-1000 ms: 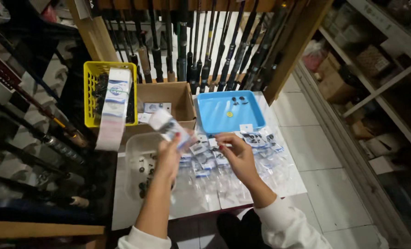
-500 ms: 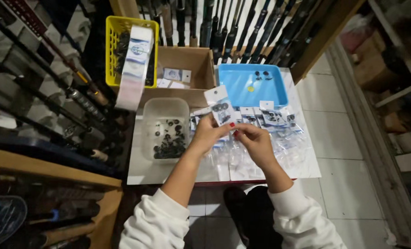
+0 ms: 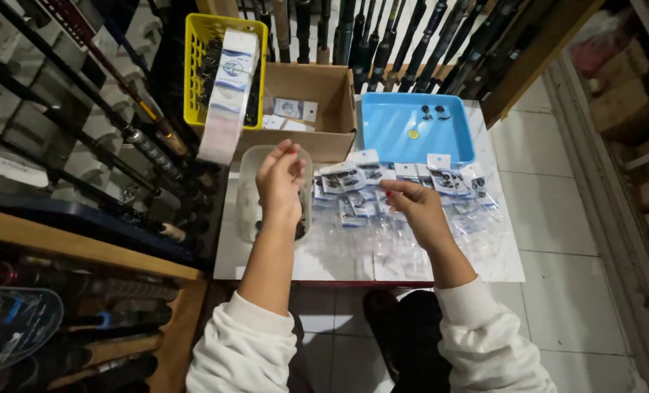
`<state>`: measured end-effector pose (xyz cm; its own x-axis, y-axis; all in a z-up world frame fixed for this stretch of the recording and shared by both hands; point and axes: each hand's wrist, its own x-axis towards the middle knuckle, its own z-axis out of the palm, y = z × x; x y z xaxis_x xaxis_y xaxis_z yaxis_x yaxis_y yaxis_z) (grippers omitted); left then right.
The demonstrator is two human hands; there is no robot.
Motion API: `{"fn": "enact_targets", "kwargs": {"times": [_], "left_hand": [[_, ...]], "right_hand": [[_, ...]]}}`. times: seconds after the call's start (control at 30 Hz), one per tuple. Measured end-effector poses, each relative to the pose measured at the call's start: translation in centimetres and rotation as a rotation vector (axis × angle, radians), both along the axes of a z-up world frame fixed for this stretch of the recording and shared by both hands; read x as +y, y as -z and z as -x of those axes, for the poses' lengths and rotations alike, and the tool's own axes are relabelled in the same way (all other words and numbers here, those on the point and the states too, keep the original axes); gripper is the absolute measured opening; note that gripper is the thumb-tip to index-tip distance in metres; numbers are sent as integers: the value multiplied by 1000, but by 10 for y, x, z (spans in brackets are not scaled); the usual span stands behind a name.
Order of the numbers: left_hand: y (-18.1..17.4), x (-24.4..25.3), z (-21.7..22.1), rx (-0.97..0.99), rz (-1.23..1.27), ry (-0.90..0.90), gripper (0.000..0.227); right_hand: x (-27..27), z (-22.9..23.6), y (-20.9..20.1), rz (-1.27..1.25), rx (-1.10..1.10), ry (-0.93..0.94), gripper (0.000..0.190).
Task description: The person picks up metal fishing tackle components from a container and places them into individual clear plastic bags.
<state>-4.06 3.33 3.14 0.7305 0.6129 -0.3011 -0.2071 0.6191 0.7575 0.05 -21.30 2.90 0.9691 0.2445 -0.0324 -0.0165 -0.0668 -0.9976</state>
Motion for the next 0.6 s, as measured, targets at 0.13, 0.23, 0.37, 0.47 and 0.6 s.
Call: {"fn": "enact_targets", "kwargs": {"times": [0.13, 0.23, 0.37, 0.47, 0.6], "left_hand": [[-3, 9, 7, 35, 26, -3, 25], [2, 14, 8, 50, 23, -1, 24], [0, 20, 11, 75, 22, 1, 24], [2, 25, 13, 71, 27, -12, 24], [0, 32, 19, 79, 24, -7, 25]], "right_hand": [[13, 0, 5, 85, 0, -64, 26], [21, -5, 18, 118, 5, -84, 25], [37, 3, 0, 218, 7, -111, 29], [34, -6, 19, 625, -151, -134, 26], [27, -17, 24, 844, -283, -129, 24]]}}
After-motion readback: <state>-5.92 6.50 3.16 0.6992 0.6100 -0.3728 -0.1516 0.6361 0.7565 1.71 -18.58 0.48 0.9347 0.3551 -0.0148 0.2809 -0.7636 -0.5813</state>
